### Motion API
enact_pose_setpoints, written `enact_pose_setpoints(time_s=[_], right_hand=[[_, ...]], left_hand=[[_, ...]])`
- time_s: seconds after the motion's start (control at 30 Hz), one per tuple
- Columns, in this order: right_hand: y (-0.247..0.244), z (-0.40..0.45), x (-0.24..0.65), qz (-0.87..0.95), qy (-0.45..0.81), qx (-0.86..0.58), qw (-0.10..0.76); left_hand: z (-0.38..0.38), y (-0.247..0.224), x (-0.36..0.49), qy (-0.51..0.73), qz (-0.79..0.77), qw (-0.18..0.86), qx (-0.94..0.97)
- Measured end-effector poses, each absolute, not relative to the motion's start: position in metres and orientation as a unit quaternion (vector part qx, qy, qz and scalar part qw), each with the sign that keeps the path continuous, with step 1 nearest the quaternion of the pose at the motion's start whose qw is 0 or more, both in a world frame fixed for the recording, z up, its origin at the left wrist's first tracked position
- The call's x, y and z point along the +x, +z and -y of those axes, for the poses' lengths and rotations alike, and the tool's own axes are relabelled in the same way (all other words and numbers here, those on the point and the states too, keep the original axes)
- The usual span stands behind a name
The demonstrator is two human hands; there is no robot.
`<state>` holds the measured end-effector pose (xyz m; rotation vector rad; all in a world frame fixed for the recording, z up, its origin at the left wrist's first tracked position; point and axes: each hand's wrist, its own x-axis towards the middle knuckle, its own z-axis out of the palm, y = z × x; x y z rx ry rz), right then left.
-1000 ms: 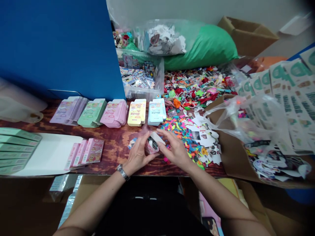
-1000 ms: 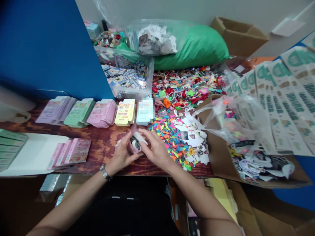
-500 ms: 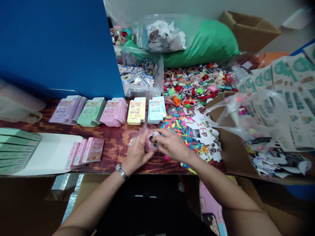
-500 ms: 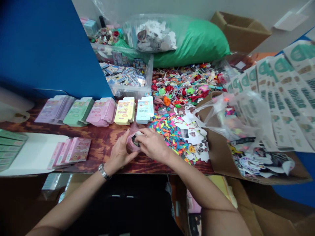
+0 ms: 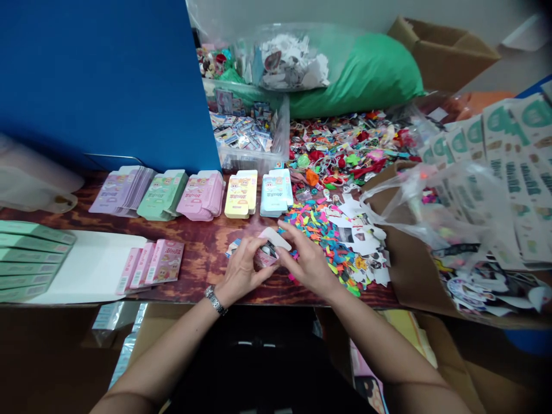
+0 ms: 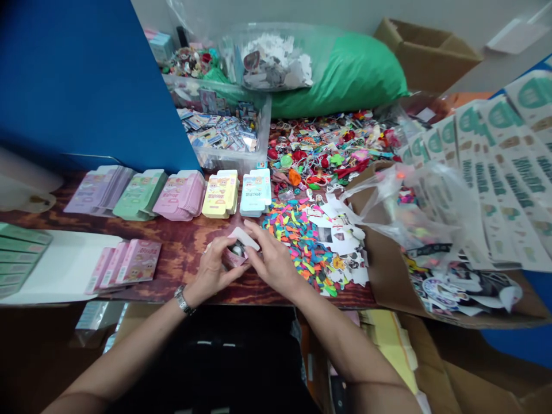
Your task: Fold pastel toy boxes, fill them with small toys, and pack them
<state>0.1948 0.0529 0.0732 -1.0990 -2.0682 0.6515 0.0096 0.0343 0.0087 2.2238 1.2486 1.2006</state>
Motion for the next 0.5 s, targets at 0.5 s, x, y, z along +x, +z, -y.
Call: enact_pose_setpoints(time_s=[0.5], right_hand=[[0.073,-0.054,0.181,0.721,0.348,-0.47,0.371]], left_hand=[[-0.025,0.02,0.013,0.312,-0.541,0.148,0.767]])
